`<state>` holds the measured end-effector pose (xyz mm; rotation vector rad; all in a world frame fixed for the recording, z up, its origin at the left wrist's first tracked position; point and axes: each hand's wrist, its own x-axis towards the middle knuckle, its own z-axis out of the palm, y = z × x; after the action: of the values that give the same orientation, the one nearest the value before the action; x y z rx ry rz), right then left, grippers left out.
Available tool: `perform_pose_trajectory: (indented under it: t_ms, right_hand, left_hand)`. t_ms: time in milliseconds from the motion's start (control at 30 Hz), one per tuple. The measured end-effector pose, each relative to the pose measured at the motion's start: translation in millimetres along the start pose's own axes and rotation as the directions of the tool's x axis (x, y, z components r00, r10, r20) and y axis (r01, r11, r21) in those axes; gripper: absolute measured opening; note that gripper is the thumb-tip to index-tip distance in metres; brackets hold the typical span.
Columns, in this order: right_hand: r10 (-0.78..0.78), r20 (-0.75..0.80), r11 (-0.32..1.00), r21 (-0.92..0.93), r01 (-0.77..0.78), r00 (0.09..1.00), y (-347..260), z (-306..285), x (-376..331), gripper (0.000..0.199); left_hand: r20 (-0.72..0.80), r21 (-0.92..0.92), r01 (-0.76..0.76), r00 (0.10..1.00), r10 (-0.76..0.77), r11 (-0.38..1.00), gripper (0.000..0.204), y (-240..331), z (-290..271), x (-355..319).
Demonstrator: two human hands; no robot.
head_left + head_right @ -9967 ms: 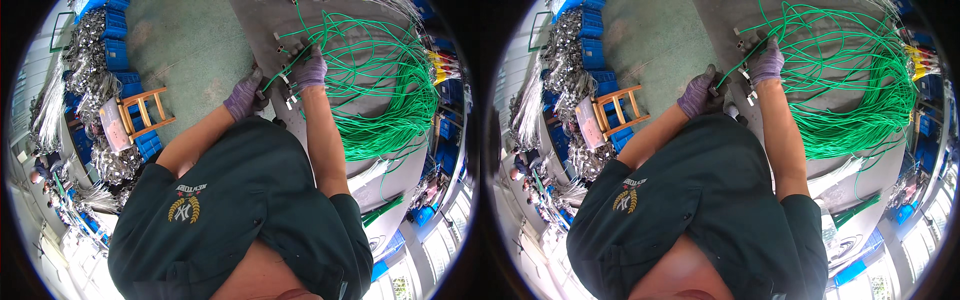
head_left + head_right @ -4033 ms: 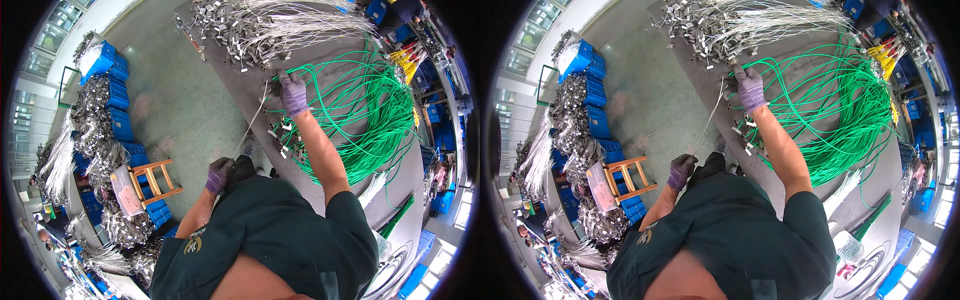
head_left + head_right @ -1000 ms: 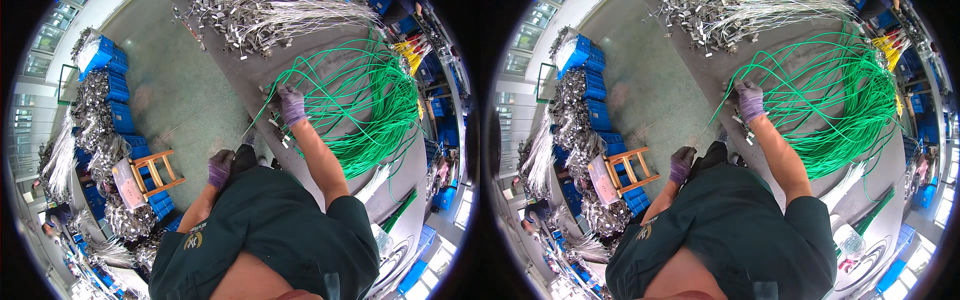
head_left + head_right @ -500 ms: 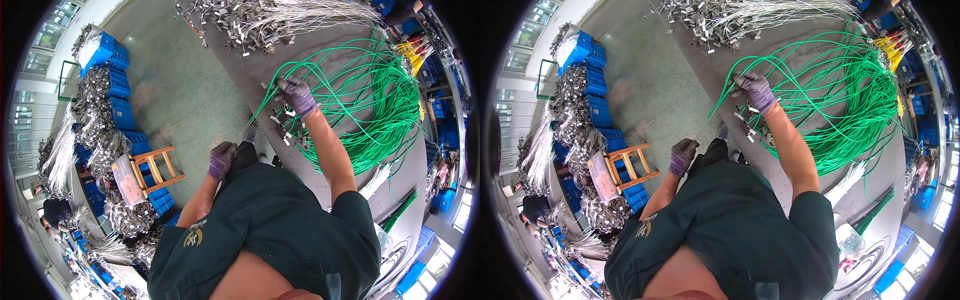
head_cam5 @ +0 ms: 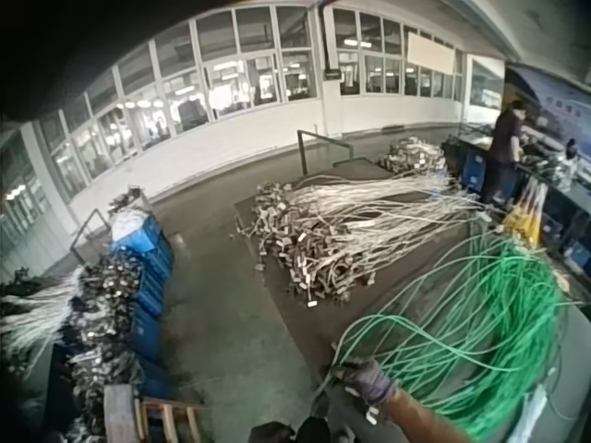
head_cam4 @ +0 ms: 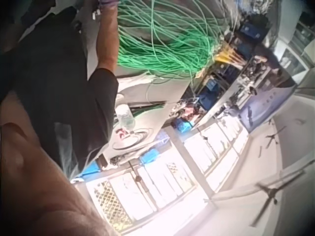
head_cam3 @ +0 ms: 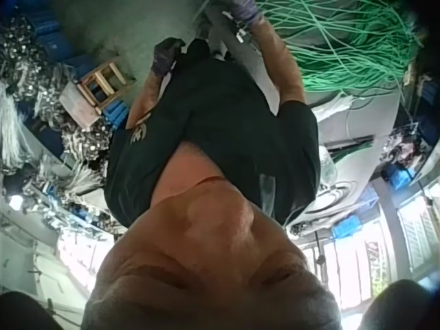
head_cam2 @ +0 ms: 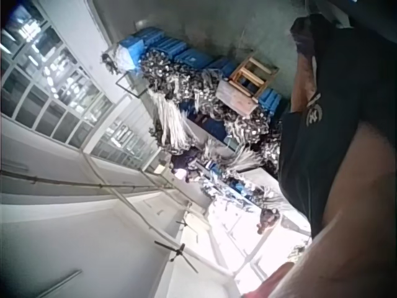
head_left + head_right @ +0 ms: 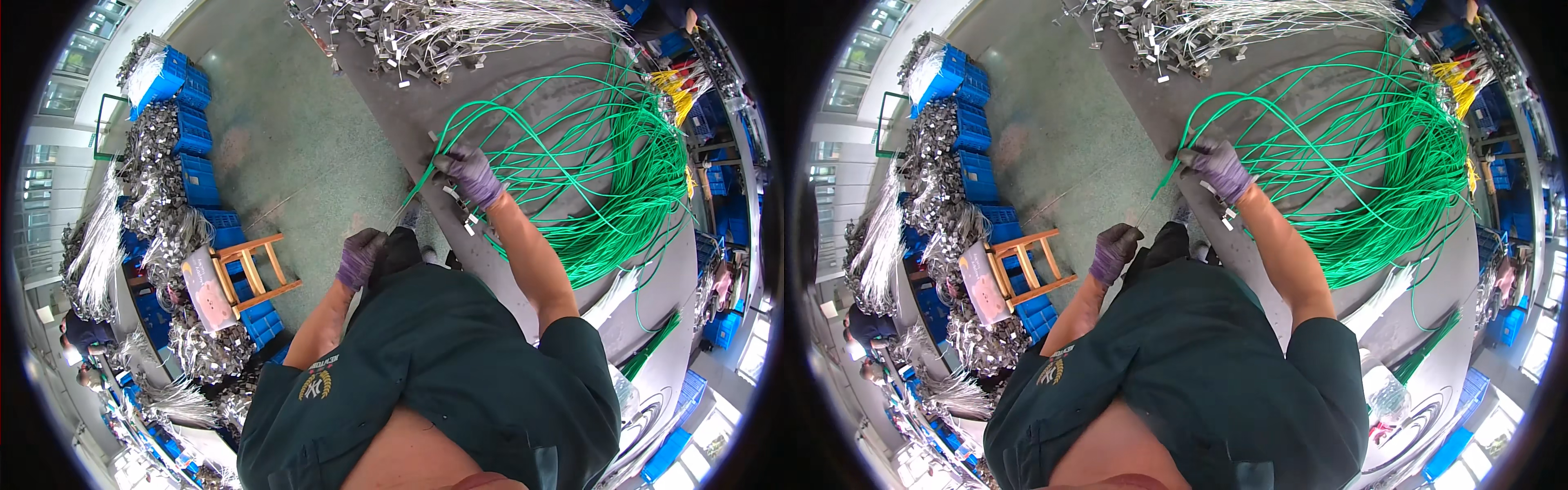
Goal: Organizing and bundling green electrical wires using zip ties and snipping the excess with wire cutters.
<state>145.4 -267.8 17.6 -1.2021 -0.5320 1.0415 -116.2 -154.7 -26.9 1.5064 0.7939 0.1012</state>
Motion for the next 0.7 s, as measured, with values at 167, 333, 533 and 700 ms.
perform_pose_trajectory:
  t_ms: [167, 333, 533, 700]
  right_hand:
    - [-0.092, 0.174, 0.993, 0.091, 0.077, 0.980, -26, -6, 0, 0.021]
    - [-0.195, 0.240, 0.976, -0.049, 0.212, 0.951, -44, 1, -2, 0.015]
    - [-0.179, -0.154, 0.961, -0.240, 0.139, 0.972, -61, 40, -11, 0.010]
    - [-0.077, -0.127, 0.995, -0.069, 0.068, 0.989, -45, 45, -8, 0.017]
  left_hand:
    - [0.192, -0.180, 0.062, 0.981, -0.026, 0.982, 0.031, 14, -2, -5]
    - [0.409, -0.345, 0.245, 0.908, -0.090, 0.906, 0.038, 25, -21, -7]
    - [0.430, -0.410, 0.244, 0.901, -0.050, 0.879, 0.038, 52, -20, -6]
    - [0.281, -0.355, 0.109, 0.960, -0.005, 0.928, 0.036, 53, -10, -5]
